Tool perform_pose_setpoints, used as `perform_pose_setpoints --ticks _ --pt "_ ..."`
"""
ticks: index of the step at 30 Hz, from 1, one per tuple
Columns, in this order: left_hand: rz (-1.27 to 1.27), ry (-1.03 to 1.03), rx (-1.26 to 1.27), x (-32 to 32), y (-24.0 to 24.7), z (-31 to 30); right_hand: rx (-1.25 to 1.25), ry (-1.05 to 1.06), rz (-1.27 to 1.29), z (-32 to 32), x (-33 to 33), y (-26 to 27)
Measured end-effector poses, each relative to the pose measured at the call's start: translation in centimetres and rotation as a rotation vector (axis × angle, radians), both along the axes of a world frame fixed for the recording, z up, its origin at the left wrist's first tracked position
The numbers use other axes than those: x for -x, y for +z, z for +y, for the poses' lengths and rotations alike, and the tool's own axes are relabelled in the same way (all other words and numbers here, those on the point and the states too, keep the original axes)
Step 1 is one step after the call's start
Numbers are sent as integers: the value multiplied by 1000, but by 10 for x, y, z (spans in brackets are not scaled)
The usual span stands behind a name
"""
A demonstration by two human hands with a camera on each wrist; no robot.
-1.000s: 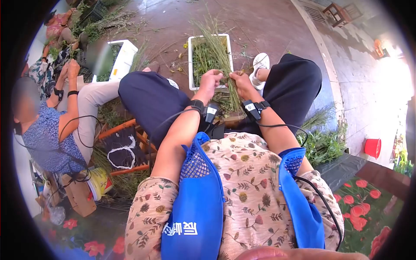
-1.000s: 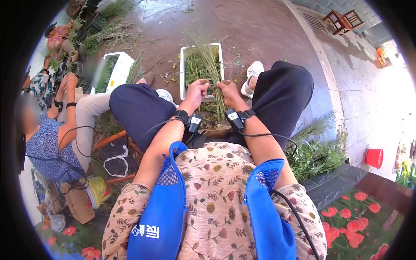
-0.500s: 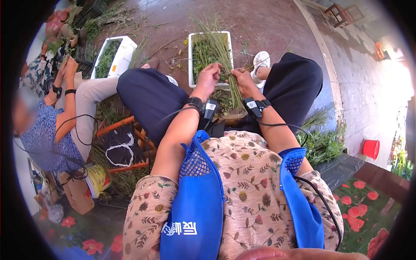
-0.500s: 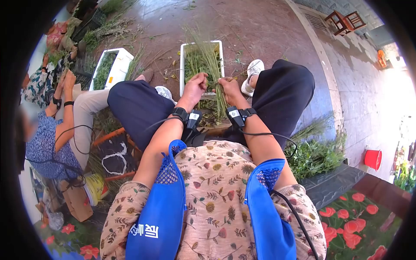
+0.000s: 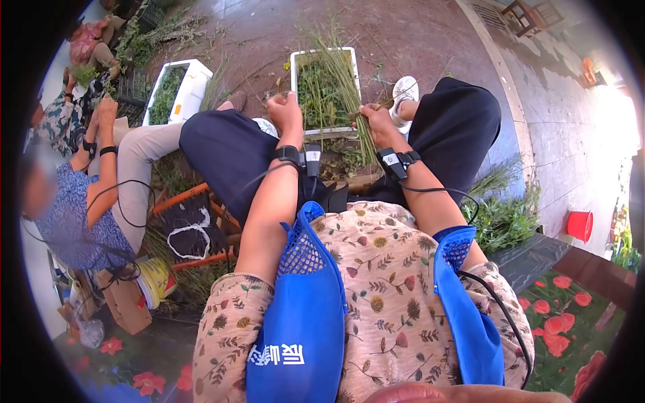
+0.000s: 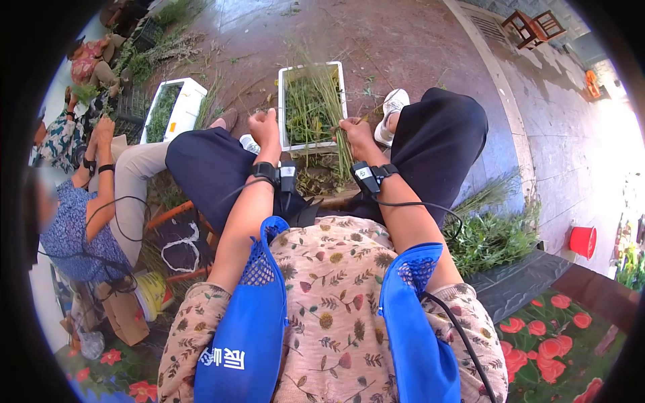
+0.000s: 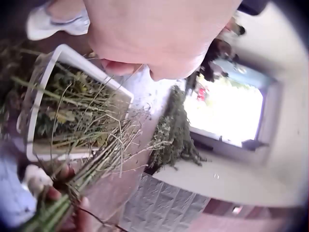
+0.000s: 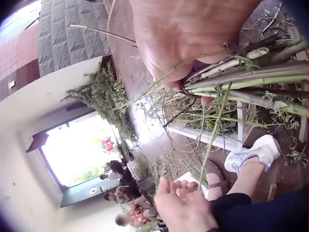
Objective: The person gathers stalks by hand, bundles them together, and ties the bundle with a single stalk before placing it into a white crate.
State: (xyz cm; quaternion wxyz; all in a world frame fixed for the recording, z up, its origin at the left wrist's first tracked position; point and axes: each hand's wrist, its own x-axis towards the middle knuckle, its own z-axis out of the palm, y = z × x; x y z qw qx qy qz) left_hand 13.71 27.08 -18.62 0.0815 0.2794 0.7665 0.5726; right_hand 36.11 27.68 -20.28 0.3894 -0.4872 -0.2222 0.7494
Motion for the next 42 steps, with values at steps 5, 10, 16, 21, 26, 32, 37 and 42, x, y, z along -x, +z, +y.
perform_pose_setpoints --ticks 5,10,16,21,26,32,37,42 --pt "408 -743 -139 -55 77 -21 -94 4 -173 -3 3 -13" --pt "256 -762 75 -86 -8 -18 -141 97 -186 2 0 -14" --pt "-761 -907 215 -80 -39 -6 -111 104 78 10 -2 -37" --pt "-1004 -1019 302 -81 -67 -6 -52 80 127 7 0 -29" --pt "-1208 -1081 451 -69 -37 -12 -4 21 136 3 -2 -20" --pt "-973 -1313 571 -61 -43 -5 -82 88 75 3 -3 -28" --pt "-323 -1401 707 -56 -9 -8 -114 176 -14 1 -3 -34" --pt "13 -1429 682 -59 -23 3 -292 98 -662 -4 -1 -29"
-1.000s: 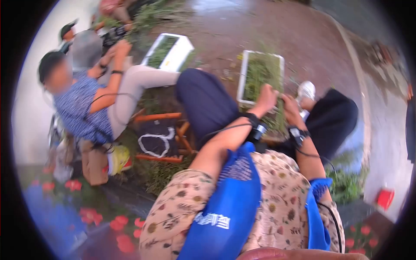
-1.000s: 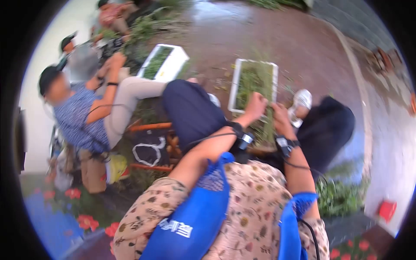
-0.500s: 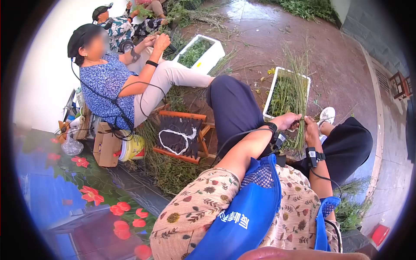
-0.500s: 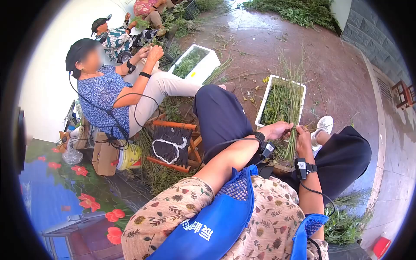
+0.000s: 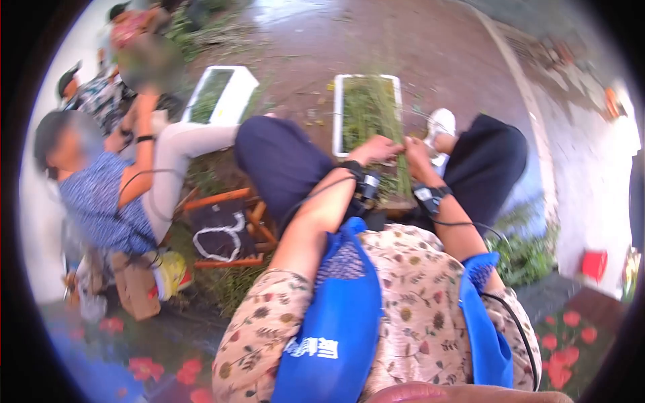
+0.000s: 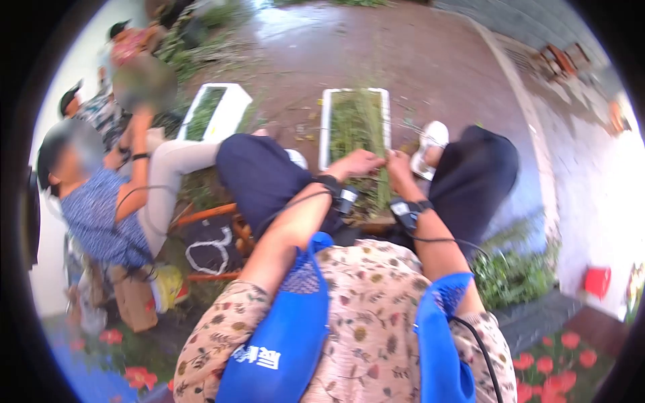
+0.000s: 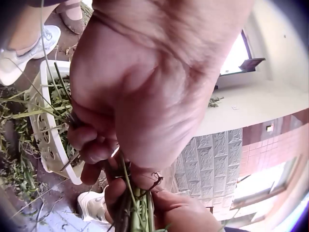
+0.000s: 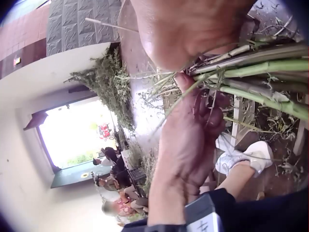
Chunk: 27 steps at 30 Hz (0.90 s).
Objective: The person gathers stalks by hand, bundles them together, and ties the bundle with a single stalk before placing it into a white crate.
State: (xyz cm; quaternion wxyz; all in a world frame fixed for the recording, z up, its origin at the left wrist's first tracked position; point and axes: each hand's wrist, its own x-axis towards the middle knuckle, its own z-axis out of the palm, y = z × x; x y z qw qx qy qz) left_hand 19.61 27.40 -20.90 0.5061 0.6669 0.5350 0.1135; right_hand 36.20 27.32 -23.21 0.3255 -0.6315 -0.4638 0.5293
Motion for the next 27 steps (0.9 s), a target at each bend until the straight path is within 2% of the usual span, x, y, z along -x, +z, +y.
perform_pose_setpoints --ticks 1,3,6,9,11,15,16,21,23,26,27 --pt "64 -44 -39 -2 3 2 -64 -66 -133 -4 1 9" --pt "134 -89 -117 -3 0 6 -165 -99 -206 -4 0 -4" --pt "110 -89 -231 -4 -19 11 -194 77 -429 -5 -2 25" --pt "16 66 -71 -1 4 4 -514 236 -667 -13 -5 35" --pt "-16 128 31 -1 9 3 -466 219 -728 -15 -4 47" --pt "33 109 -53 -4 10 4 -506 254 -819 -16 -5 54" --pt "3 131 -2 -2 10 2 -519 261 -830 -16 -5 57" --pt "-266 284 198 3 13 -5 -679 34 -336 -5 -4 54" --pt "-331 256 270 7 14 -5 -719 -4 -108 0 -3 53" --pt "-371 249 315 10 19 -7 -410 -14 311 -3 5 57" --pt "-373 254 322 11 19 -8 -304 39 337 -2 4 59"
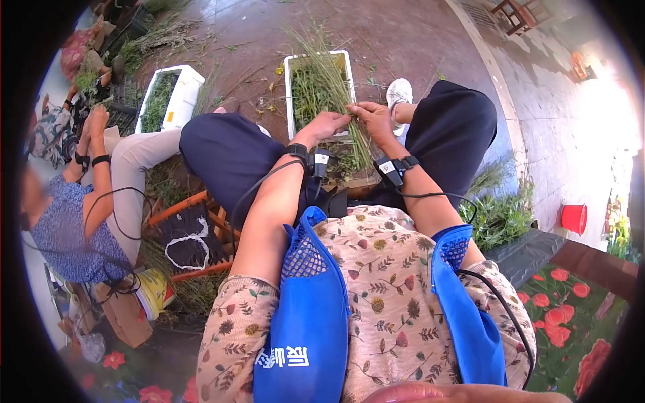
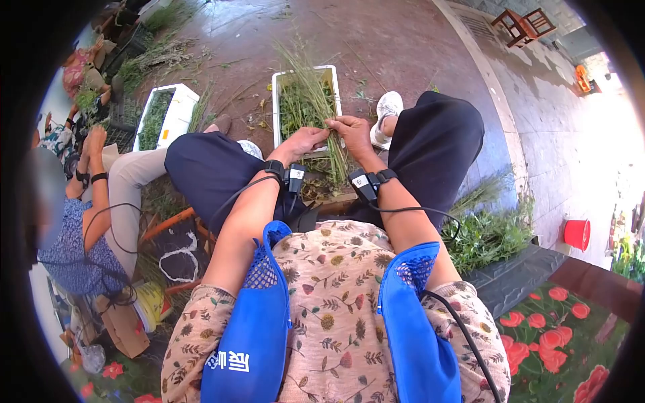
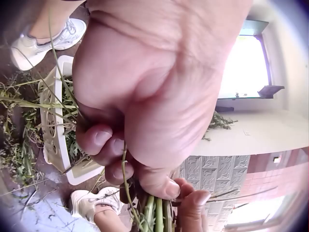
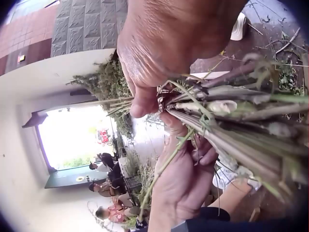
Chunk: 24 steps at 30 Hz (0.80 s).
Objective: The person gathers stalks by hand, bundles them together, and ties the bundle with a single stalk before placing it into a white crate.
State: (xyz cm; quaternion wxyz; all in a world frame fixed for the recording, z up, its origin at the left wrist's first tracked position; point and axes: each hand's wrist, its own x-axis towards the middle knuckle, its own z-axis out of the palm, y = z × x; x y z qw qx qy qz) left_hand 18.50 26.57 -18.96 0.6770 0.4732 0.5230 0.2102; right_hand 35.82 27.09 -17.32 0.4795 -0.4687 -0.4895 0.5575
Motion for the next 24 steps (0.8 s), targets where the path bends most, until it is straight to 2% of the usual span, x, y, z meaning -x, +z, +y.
perform_pose_setpoints --ticks 2,3,5,8,12,14,17,18,21,24 --pt "20 -26 -32 4 -5 0 189 145 27 2 -5 5" --pt "30 -39 -48 5 -8 1 167 149 49 3 -4 0" --pt "208 -131 -179 4 -12 3 121 154 91 5 -1 -9" --pt "373 -245 -311 -3 3 4 151 151 120 9 -2 -16" --pt "467 -346 -514 -7 5 0 112 151 -6 8 -1 -11" --pt "654 -387 -588 -8 9 -4 110 143 12 8 0 -15" --pt "960 -470 -769 -7 41 -8 36 106 -207 12 -5 -31" --pt "1066 -500 -844 -7 51 -8 28 86 -200 13 -6 -33" --pt "1073 -427 -869 -3 65 -10 8 38 -208 16 -7 -36" --pt "1156 -394 -1007 -3 79 -9 4 37 -277 17 -4 -37"
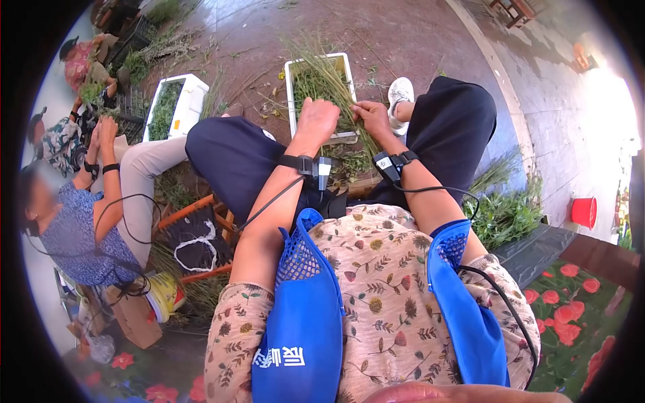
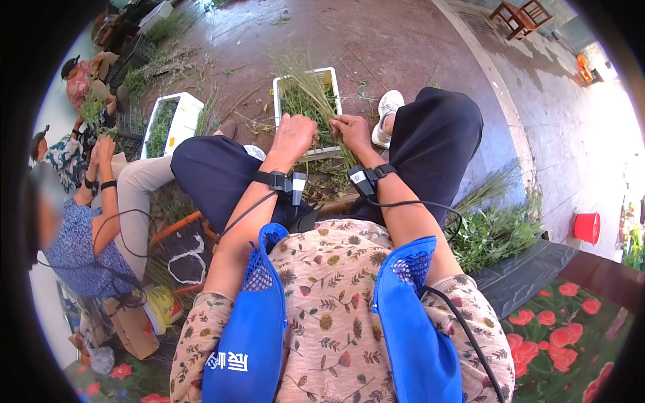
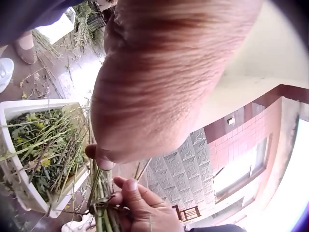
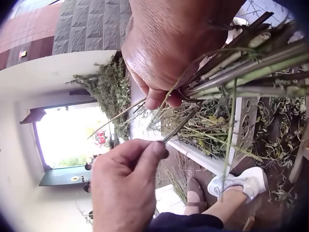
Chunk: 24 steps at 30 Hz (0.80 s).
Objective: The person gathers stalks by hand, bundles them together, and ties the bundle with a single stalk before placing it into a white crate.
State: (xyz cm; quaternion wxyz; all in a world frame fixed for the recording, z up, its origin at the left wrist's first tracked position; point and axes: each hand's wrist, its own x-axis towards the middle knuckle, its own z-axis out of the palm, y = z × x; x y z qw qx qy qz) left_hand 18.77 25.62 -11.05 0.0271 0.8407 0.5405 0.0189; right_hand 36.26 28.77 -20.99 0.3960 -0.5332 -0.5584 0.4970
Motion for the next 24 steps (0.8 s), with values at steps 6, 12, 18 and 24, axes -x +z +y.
perform_pose_setpoints --ticks 6,12,18,24 --pt "-50 -289 -330 -19 19 11 -72 152 -271 -10 3 26" --pt "-44 -312 -294 -21 24 28 -166 226 -269 -8 3 16" --pt "-41 -341 -263 -18 19 34 -213 387 -288 -12 9 12" --pt "-345 -381 -597 -32 49 40 212 239 -53 -8 5 28"
